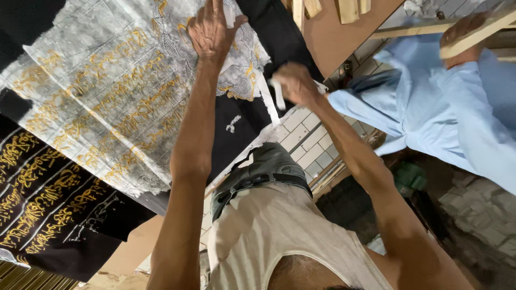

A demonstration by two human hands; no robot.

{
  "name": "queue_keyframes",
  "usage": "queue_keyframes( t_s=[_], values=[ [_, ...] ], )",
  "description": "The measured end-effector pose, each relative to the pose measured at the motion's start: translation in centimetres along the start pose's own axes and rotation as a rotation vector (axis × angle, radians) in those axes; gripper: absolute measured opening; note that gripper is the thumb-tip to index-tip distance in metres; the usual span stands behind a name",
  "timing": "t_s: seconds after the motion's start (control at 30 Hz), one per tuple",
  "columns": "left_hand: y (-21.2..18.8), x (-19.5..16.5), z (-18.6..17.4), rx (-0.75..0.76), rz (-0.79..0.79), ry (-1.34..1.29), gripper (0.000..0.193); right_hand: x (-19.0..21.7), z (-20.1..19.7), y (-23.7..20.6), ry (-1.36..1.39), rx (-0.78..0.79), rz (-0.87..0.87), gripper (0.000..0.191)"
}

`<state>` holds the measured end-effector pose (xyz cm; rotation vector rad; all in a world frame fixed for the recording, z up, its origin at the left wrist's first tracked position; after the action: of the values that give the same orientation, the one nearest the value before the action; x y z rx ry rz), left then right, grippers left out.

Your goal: The person stands at a work table and peels white paper backing off a black cloth decorated with gold calligraphy, tearing the paper into pieces and pulling it away section by section, letting scraps fall to the floor. They press the cloth flat with one hand while pulling paper with the other, working across the panel.

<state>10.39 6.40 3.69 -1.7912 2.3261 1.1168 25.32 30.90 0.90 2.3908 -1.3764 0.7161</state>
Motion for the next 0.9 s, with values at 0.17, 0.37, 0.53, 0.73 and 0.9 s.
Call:
queue_keyframes(
  t_s=[0.17, 0.37, 0.53, 0.73, 0.9],
  values=[
    [0.2, 0.3, 0.2, 0.067, -0.036, 0.003, 0.073, 5.1, 0.5, -10.3, 0.211, 0.255, 0.295, 0.019],
    [-3.0, -0.6, -2.4, 0.142, -0.373, -0.31, 0.055, 6.7, -0.3, -9.6, 0.465, -0.404, 0.365, 0.026],
    [-11.8, -3.2, -8.3, 0.034, -0.325, -0.435, 0.034, 9.4, 4.6, -1.8, 0.102, -0.476, 0.392, 0.023],
    [-17.7, -6.0, -12.3, 0.233, -0.54, -0.837, 0.06, 11.2, 5.5, -3.1, 0.517, -0.282, 0.358, 0.014],
    [-18.6, -6.1, -14.9, 0.128, -0.221, -0.891, 0.067, 13.0, 7.5, -2.2, 1.129, -0.217, 0.546, 0.016]
  ],
)
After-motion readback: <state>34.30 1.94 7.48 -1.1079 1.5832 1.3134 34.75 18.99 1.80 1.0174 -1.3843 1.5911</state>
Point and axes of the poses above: each hand's wrist, its own y-axis towards the middle knuckle, its own z-axis out of the palm, x = y × z, the point moved 2 cm from there along y, towards the middle knuckle, and after that the axes turned 3 degrees about -x, right-handed, at the moved point
